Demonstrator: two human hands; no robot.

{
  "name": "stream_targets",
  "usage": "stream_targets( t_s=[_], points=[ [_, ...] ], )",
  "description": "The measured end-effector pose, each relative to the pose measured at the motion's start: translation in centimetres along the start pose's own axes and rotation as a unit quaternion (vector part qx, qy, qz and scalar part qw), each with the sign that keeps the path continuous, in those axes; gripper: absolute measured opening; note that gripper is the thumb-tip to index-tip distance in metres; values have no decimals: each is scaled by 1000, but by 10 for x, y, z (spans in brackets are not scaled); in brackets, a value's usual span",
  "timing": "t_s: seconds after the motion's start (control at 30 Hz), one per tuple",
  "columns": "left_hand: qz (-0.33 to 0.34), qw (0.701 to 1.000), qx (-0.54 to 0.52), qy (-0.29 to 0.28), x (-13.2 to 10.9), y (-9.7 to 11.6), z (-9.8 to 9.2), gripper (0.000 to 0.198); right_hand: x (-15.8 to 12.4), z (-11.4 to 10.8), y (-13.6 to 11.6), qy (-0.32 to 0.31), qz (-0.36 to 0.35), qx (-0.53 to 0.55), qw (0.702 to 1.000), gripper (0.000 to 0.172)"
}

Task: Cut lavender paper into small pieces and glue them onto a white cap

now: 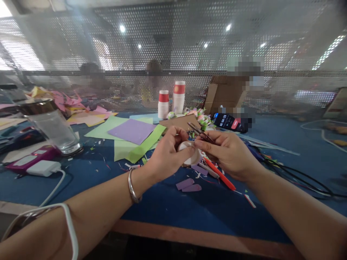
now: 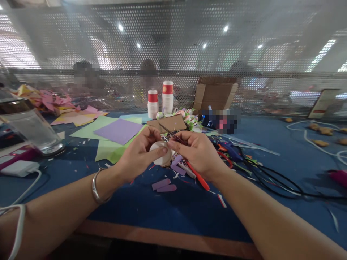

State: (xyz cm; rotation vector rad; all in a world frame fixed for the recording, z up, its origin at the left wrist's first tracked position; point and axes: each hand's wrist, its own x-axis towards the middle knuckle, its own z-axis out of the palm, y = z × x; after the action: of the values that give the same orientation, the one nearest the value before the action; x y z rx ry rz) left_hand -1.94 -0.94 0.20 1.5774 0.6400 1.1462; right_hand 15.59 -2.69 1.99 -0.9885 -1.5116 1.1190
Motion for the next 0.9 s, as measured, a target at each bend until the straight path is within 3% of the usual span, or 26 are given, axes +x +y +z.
stream_targets(
  t_s=[0.17, 0.4, 0.7, 0.9],
  points=[
    [-19, 1000, -16, -14, 2, 0, 0, 27, 0, 3, -1, 8, 30, 42, 999, 36],
    [4, 1000, -4, -2, 1, 1, -1, 23, -2, 3, 0, 7, 38, 70, 997, 35],
    [7, 1000, 13, 13, 2, 1, -3, 22, -3, 1, 3, 35, -13, -7, 999, 35],
    [-35, 995, -40, 84, 4, 6, -5, 28, -4, -4, 1, 45, -39, -103, 993, 42]
  ],
)
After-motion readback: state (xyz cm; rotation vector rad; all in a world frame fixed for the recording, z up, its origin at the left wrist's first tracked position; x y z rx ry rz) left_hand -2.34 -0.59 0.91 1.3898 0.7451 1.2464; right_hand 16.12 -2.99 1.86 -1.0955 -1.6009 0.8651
